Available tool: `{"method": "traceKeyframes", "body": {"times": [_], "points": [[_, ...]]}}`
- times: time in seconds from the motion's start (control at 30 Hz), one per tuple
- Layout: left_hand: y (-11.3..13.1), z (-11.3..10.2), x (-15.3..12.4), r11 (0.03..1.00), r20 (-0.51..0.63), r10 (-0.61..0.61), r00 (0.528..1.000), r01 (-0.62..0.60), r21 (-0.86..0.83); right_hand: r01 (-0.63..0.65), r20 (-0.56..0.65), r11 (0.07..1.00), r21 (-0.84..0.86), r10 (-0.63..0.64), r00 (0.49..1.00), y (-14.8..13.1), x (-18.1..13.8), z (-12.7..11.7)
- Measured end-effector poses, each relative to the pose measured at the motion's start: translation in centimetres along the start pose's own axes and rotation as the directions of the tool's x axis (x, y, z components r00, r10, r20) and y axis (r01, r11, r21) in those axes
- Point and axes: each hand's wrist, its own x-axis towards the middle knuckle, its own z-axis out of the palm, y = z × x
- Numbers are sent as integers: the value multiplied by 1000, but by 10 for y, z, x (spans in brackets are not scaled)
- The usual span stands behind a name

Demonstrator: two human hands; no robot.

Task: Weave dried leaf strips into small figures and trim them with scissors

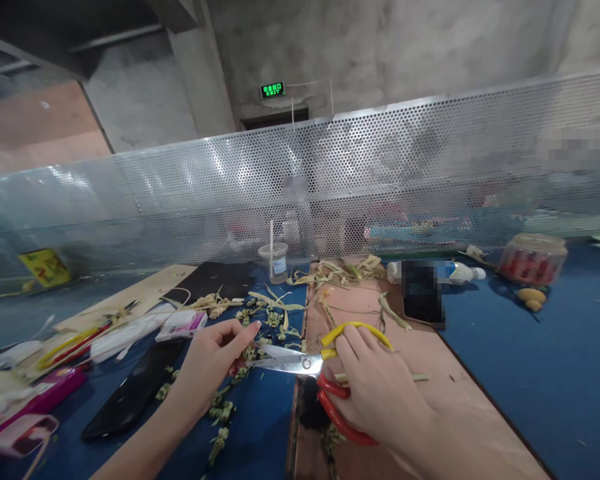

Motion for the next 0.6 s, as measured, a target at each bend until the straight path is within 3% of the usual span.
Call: {"method": "traceKeyframes", "body": {"times": [0.23, 0.43, 0.6], "points": [[0, -3, 2, 999, 38, 36, 999, -37, 14, 91, -44, 995, -38, -93, 995, 4, 4, -9], [-4, -3, 2, 998, 24, 52, 998, -53, 38, -130, -28, 991, -10, 130, 991, -1, 8, -14], [-5, -3, 3, 994, -23, 104, 994, -103, 35, -189, -6, 980, 67, 190, 982, -2, 3, -4]]}}
